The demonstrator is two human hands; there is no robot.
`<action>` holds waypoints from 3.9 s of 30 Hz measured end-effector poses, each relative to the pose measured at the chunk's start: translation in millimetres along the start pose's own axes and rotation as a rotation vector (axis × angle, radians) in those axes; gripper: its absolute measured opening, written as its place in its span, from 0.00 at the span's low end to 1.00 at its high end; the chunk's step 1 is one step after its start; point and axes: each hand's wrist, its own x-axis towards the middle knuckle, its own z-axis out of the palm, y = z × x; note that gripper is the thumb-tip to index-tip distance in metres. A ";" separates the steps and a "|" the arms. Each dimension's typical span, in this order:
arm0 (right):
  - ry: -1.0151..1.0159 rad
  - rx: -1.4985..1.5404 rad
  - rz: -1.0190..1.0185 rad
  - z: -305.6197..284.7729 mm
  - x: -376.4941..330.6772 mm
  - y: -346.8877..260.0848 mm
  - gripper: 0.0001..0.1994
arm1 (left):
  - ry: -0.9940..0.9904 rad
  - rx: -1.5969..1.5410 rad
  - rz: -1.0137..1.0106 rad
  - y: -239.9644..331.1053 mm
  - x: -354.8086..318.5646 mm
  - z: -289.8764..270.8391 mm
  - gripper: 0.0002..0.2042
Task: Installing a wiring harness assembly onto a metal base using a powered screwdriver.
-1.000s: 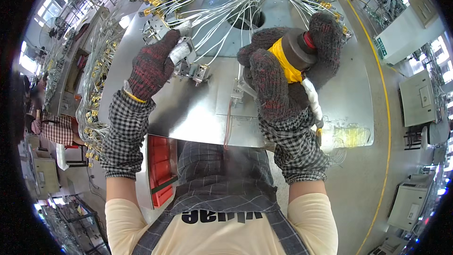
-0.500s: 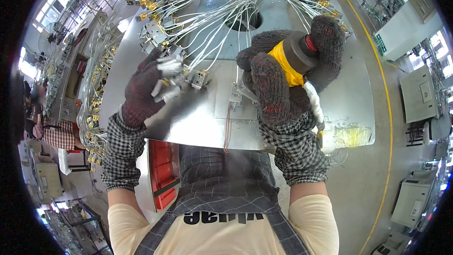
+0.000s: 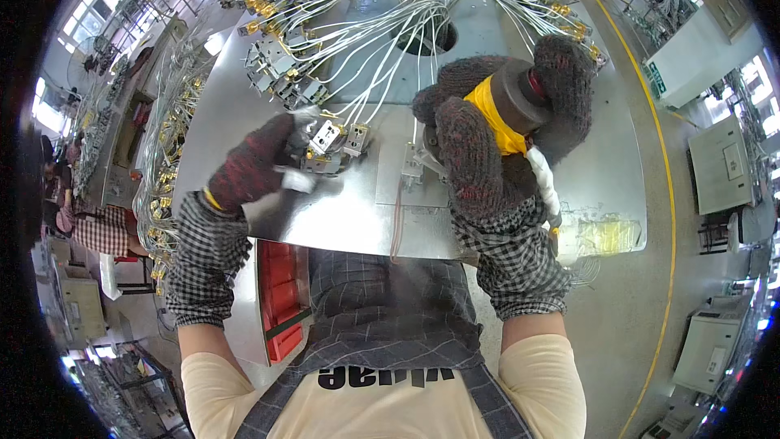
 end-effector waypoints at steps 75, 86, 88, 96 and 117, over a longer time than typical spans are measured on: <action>-0.054 -0.020 -0.032 -20.0 2.6 3.6 0.32 | 0.085 0.484 0.130 68.1 54.3 100.3 0.28; -0.101 0.021 0.111 -14.9 -1.9 8.1 0.36 | 0.178 0.954 0.320 30.5 41.1 74.2 0.39; -0.108 0.052 0.137 -14.8 -1.6 5.8 0.37 | 0.330 0.866 0.459 29.0 41.9 73.1 0.33; -0.250 0.512 0.230 -46.6 -12.8 21.9 0.26 | 0.243 0.118 0.336 16.0 43.7 28.2 0.18; 0.077 0.332 0.361 -30.5 -8.4 17.3 0.25 | 0.215 0.541 0.313 25.3 33.9 85.3 0.31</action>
